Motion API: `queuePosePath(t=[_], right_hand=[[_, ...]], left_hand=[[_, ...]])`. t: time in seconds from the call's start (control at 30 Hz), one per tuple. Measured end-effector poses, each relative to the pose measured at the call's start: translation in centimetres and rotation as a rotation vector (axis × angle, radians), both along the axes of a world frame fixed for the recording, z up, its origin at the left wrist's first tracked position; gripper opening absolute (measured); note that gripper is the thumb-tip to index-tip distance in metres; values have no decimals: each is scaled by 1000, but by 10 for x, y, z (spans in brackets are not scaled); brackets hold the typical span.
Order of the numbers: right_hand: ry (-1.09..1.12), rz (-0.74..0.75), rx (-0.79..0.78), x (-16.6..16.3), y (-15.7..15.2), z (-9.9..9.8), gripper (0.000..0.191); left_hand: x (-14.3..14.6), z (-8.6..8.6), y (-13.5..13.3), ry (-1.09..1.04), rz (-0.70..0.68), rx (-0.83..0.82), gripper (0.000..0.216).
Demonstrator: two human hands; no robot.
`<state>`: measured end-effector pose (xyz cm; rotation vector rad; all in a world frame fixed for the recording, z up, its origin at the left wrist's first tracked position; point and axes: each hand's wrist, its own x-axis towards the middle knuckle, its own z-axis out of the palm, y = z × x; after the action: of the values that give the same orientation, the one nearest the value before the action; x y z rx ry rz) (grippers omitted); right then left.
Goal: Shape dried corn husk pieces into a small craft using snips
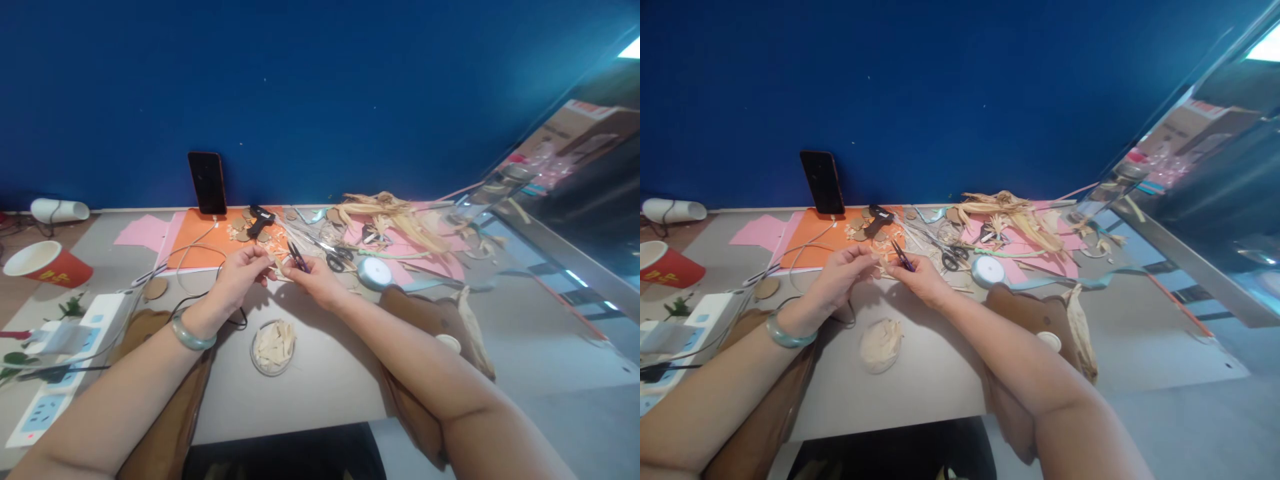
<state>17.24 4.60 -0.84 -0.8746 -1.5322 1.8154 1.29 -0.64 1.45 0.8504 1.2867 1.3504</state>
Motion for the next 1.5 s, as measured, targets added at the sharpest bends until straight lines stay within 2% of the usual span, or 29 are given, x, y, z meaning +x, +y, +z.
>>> queuePosePath(t=[0.13, 0.43, 0.73, 1.17, 1.5], right_hand=[[-1, -20, 36, 0, -1, 0, 32], [16, 5, 57, 1, -2, -1, 29], [53, -45, 24, -2, -4, -3, 43], [-50, 3, 148, -3, -5, -14, 50], [-6, 0, 11, -5, -7, -10, 49]], left_hand=[[-1, -1, -2, 65, -54, 27, 29], [0, 2, -3, 101, -71, 24, 29], [-2, 1, 0, 23, 59, 47, 36], [0, 1, -2, 17, 24, 27, 31], [-1, 0, -1, -16, 60, 76, 33]])
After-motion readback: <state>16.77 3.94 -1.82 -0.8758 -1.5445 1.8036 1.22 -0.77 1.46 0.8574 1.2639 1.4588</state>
